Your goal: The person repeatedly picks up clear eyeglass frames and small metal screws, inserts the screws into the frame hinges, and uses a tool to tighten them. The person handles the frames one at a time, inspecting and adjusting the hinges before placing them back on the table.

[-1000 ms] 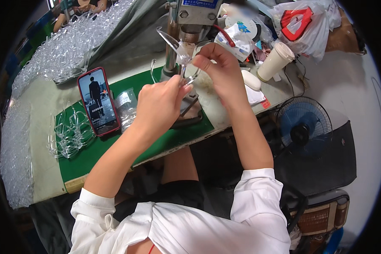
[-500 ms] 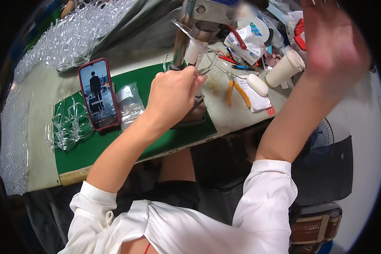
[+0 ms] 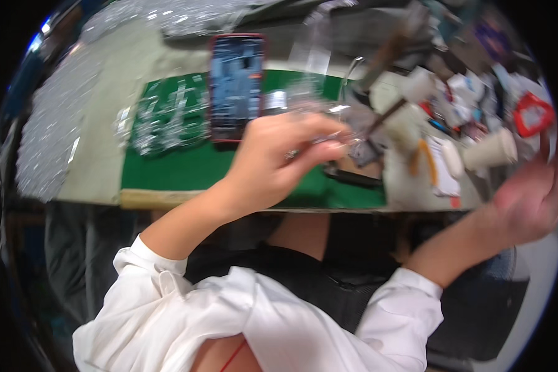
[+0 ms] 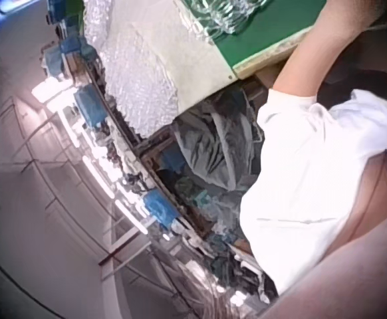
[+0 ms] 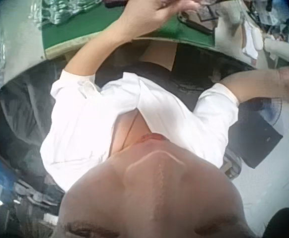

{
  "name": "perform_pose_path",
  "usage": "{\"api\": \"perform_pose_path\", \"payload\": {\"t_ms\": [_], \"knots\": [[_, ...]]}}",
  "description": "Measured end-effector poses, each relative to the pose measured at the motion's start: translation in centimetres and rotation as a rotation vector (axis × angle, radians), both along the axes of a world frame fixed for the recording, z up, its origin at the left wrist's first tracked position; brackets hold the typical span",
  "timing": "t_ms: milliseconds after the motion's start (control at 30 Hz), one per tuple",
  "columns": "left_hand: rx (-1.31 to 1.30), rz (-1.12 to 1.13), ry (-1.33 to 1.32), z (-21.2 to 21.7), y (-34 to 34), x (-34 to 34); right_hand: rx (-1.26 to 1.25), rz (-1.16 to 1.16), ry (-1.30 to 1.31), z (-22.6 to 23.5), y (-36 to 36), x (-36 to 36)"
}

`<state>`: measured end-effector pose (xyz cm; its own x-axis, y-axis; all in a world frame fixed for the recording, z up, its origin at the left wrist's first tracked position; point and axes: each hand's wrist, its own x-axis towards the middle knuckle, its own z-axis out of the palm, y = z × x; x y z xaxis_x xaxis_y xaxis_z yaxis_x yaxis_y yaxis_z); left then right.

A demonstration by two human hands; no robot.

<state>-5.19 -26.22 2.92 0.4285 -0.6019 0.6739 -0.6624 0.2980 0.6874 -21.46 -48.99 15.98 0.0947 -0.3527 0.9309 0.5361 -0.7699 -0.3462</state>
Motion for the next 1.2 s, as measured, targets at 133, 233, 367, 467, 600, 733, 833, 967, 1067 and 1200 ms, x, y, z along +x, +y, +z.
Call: {"api": "perform_pose_path", "payload": {"t_ms": [133,233,367,467,600,733,833,967,1067,1200], "knots": [[-0.293,0.152,0.569,-2.9,17.1,6.1,0.272,-0.163,0.246,-12.7,4.2,0.3],[-0.302,0.458,0.750,-3.7,31.8,13.1,0.352,0.037,0.432,-18.2,7.8,1.0],[-0.024,0.547,1.168,-6.3,36.2,14.7,0.344,0.165,0.506,-19.1,10.9,2.7],[0.431,0.579,1.034,-5.3,33.1,13.9,0.358,0.208,0.567,-19.1,11.8,2.8],[0.415,0.648,-0.213,-2.6,22.2,14.7,0.326,0.237,0.847,-18.2,13.3,4.2],[0.626,0.407,-0.526,-2.8,14.1,19.2,0.098,0.246,1.044,-17.2,14.8,5.8],[0.788,0.253,-0.086,-2.9,12.8,21.3,0.077,0.151,1.076,-17.9,14.4,5.3],[0.566,0.262,0.243,0.8,15.9,23.5,0.034,0.148,1.134,-18.7,14.4,5.0],[0.206,0.204,0.586,3.5,17.4,21.6,-0.022,0.166,1.167,-18.6,14.7,5.7],[-0.313,0.300,0.902,5.4,17.2,16.2,-0.055,0.160,1.181,-19.0,14.1,5.9]]}}
